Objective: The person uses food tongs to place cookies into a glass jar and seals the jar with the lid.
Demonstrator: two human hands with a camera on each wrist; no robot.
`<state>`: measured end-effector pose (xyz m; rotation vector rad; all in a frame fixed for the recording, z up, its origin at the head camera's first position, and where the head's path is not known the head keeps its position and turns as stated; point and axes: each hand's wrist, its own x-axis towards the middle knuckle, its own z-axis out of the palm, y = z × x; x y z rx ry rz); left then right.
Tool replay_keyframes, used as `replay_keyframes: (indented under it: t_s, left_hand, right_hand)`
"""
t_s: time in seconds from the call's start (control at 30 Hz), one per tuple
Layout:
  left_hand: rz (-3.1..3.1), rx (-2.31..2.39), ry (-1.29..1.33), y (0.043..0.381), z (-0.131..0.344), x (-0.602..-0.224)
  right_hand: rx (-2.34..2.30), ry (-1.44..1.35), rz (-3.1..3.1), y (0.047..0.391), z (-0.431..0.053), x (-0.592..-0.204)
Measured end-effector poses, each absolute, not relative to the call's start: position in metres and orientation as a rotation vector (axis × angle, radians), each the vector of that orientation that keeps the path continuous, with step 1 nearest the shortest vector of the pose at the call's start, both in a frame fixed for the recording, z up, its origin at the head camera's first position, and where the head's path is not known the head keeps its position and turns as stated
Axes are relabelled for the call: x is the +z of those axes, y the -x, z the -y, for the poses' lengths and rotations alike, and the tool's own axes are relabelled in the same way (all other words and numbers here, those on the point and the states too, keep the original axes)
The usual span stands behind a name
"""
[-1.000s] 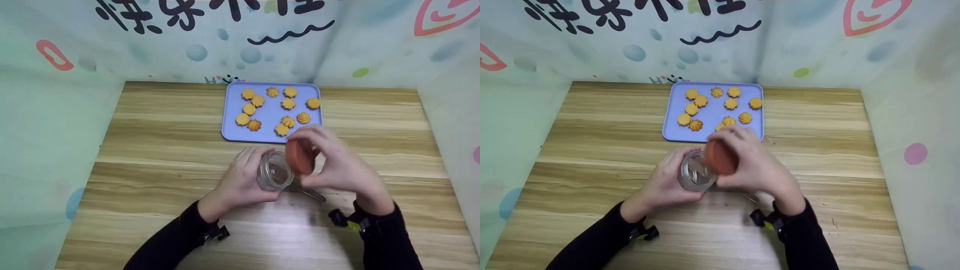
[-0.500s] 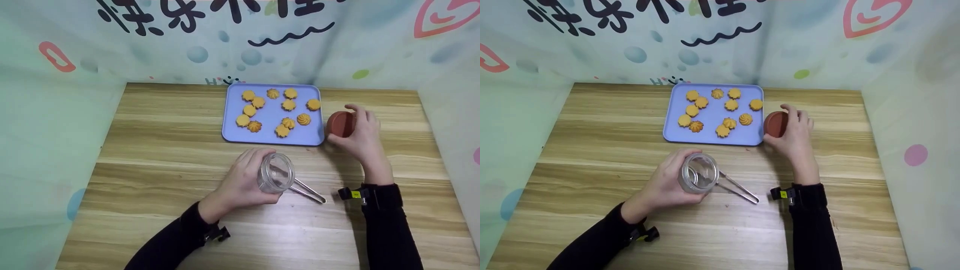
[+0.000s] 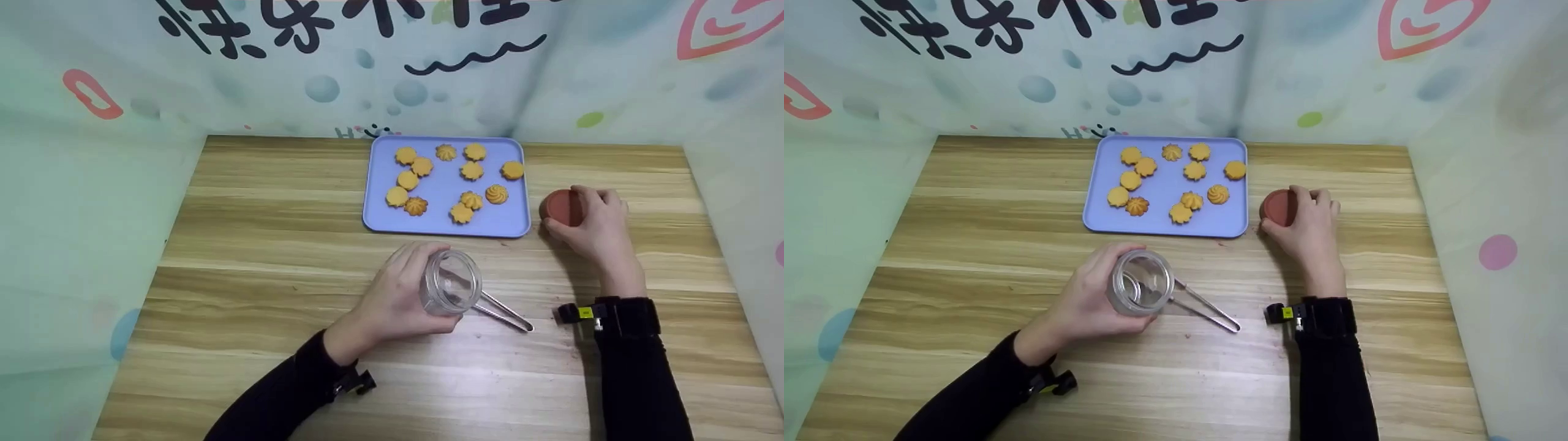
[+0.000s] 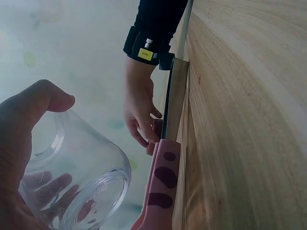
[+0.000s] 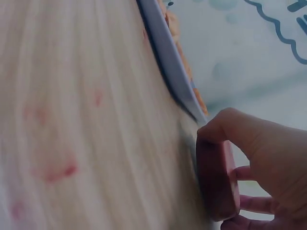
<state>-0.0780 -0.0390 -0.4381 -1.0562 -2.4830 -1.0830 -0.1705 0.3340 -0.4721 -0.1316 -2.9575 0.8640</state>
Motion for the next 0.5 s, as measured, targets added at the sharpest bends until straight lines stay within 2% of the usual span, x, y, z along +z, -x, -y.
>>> replay_keyframes:
  t_s: [0.33, 0.5]
  left_hand:
    - [2.480, -1.125, 1.023, 0.079, 0.040, -0.437]
    - [2.461, -1.154, 1.003, 0.082, 0.043, -0.435]
  right_hand:
    - [0.875, 0.091, 2.880, 0.169, -0.324, -0.467]
    - [0.936, -0.168, 2.826, 0.163, -0.294, -0.448]
